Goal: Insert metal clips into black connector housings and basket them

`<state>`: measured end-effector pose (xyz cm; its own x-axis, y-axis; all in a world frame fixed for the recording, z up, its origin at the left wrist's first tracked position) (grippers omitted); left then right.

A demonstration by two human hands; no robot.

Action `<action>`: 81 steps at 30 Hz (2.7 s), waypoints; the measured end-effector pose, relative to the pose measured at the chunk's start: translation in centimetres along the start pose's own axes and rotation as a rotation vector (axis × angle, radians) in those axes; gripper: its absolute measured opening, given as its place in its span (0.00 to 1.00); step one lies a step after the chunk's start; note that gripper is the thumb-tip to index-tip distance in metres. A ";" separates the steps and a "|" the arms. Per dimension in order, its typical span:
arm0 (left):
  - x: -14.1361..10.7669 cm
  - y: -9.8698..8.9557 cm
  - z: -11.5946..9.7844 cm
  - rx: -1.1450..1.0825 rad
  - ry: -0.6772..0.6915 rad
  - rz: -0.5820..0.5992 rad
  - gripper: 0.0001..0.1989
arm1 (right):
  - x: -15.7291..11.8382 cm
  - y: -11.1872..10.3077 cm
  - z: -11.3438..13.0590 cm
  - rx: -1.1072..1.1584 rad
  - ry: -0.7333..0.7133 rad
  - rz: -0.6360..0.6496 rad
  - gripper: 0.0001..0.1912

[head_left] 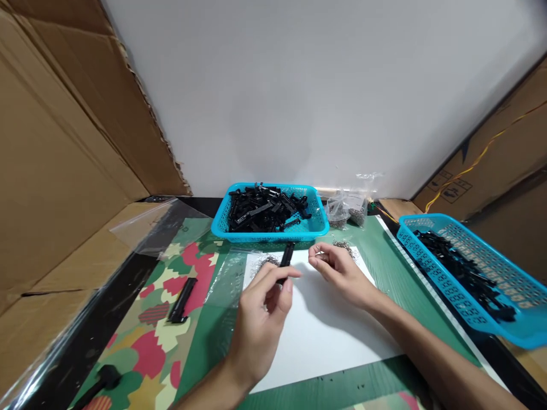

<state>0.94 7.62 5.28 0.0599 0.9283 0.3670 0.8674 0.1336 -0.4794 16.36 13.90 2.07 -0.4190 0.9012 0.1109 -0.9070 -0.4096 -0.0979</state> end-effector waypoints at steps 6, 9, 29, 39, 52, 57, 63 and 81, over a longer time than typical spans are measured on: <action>0.1 1.9 1.7 0.022 -0.092 0.117 0.11 | -1.6 0.2 1.3 0.229 -0.031 -0.031 0.15; -0.1 2.3 1.6 0.079 -0.084 0.149 0.10 | -1.6 -0.7 1.6 0.133 -0.018 -0.028 0.11; 0.4 2.1 1.1 0.070 -0.054 0.123 0.09 | -3.0 1.0 -0.3 -0.507 0.103 0.371 0.05; -1.0 5.0 2.5 -0.200 -0.288 0.429 0.13 | -3.6 0.2 3.0 -0.034 -0.091 0.228 0.07; -2.2 8.1 1.9 -0.695 -0.500 0.662 0.15 | -4.2 0.4 3.6 0.021 -0.154 0.234 0.04; -2.0 7.8 2.2 -0.639 -0.483 0.615 0.15 | -3.9 -0.2 3.0 0.029 -0.095 0.159 0.04; -0.9 5.5 2.3 -0.404 -0.383 0.426 0.14 | -3.3 -1.1 2.2 0.074 -0.032 0.027 0.08; -0.1 2.7 0.6 0.136 -0.051 0.253 0.11 | -3.8 -1.1 3.7 -0.095 -0.184 -0.180 0.04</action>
<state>3.00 8.10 3.48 0.2379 0.9539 0.1831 0.7538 -0.0624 -0.6541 18.84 10.41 5.40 -0.2604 0.9137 0.3119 -0.9630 -0.2228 -0.1514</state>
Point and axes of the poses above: each hand's wrist, its own x-axis towards the middle knuckle, its own y-axis out of the palm, z = x × y, the point moved 10 cm from there along x, towards the middle knuckle, and after that the axes turned 11 degrees about x, right-handed, at the moved point
